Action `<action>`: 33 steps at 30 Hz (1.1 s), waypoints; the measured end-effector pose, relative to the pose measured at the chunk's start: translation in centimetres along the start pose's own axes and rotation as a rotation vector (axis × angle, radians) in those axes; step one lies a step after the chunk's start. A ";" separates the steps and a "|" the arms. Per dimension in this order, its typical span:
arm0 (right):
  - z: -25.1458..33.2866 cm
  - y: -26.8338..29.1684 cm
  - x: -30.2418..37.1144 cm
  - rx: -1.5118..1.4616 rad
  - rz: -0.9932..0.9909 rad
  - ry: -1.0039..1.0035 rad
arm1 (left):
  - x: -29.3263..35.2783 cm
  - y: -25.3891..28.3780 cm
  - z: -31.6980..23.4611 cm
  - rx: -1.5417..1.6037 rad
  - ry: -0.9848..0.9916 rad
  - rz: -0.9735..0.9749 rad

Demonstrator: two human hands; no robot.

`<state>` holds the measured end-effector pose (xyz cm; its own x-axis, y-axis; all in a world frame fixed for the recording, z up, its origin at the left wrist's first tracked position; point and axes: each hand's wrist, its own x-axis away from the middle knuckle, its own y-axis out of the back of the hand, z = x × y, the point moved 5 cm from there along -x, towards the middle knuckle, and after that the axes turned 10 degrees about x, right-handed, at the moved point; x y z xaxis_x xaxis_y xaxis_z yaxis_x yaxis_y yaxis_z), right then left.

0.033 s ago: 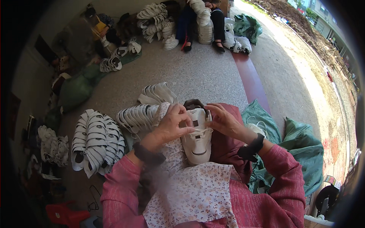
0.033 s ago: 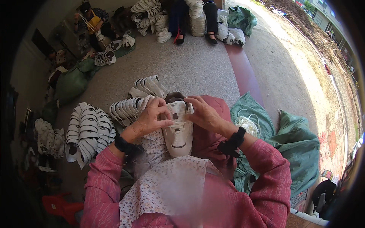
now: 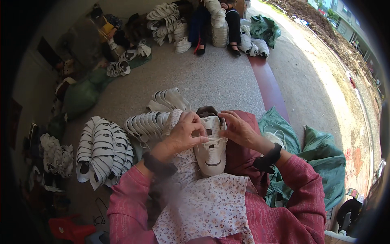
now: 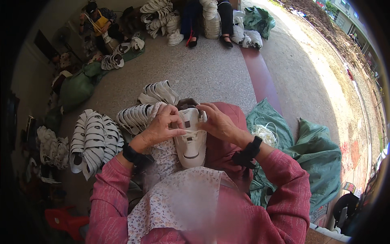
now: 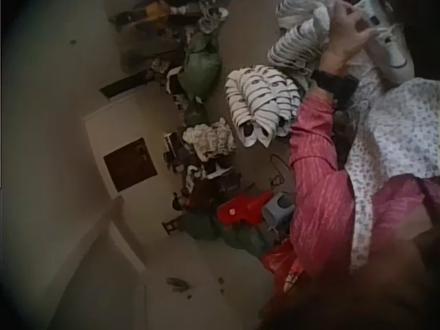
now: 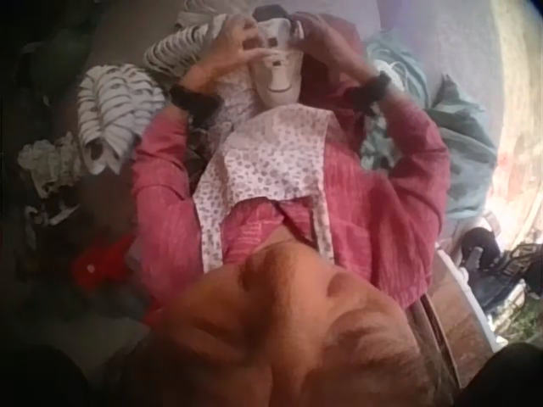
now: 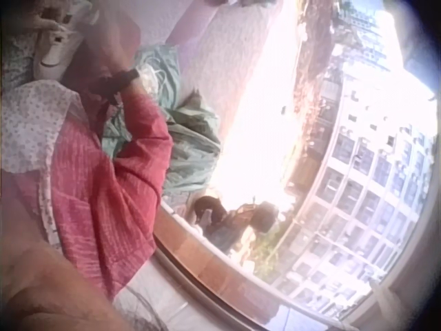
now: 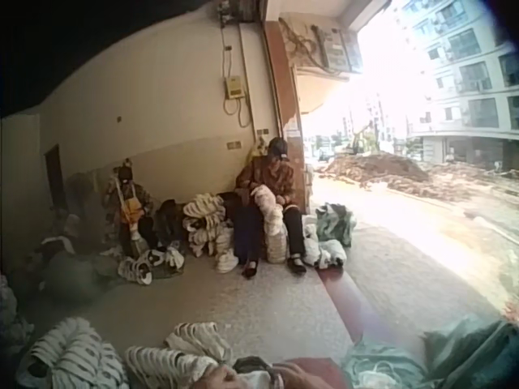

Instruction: The person sits on the floor and threads a white shoelace through the eyelets of a white sneaker. They pull the lace tight and adjust the fit, then place the finished shoe into a pile of similar shoes. The person then picks up another shoe to continue the process.

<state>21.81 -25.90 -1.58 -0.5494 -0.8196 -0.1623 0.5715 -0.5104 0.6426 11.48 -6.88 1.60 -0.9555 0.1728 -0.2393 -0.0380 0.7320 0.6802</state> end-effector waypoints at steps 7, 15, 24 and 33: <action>1.0 -0.1 -0.5 0.026 0.082 -0.038 | -0.6 1.0 -0.5 -0.004 -0.057 -0.024; 1.3 -0.2 -0.9 0.098 0.074 0.039 | -1.5 4.4 0.2 -0.482 -0.175 -0.151; 3.1 1.1 1.1 0.146 -0.015 0.207 | 3.7 1.7 -0.7 -0.244 -0.148 -0.189; 4.3 -1.4 0.7 0.379 0.129 0.354 | 0.8 -0.5 -1.8 -0.036 -0.286 -0.034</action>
<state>18.05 -24.61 0.61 -0.2126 -0.9407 -0.2645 0.3247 -0.3233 0.8888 10.22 -8.33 2.33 -0.8324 0.3308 -0.4447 -0.0843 0.7174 0.6915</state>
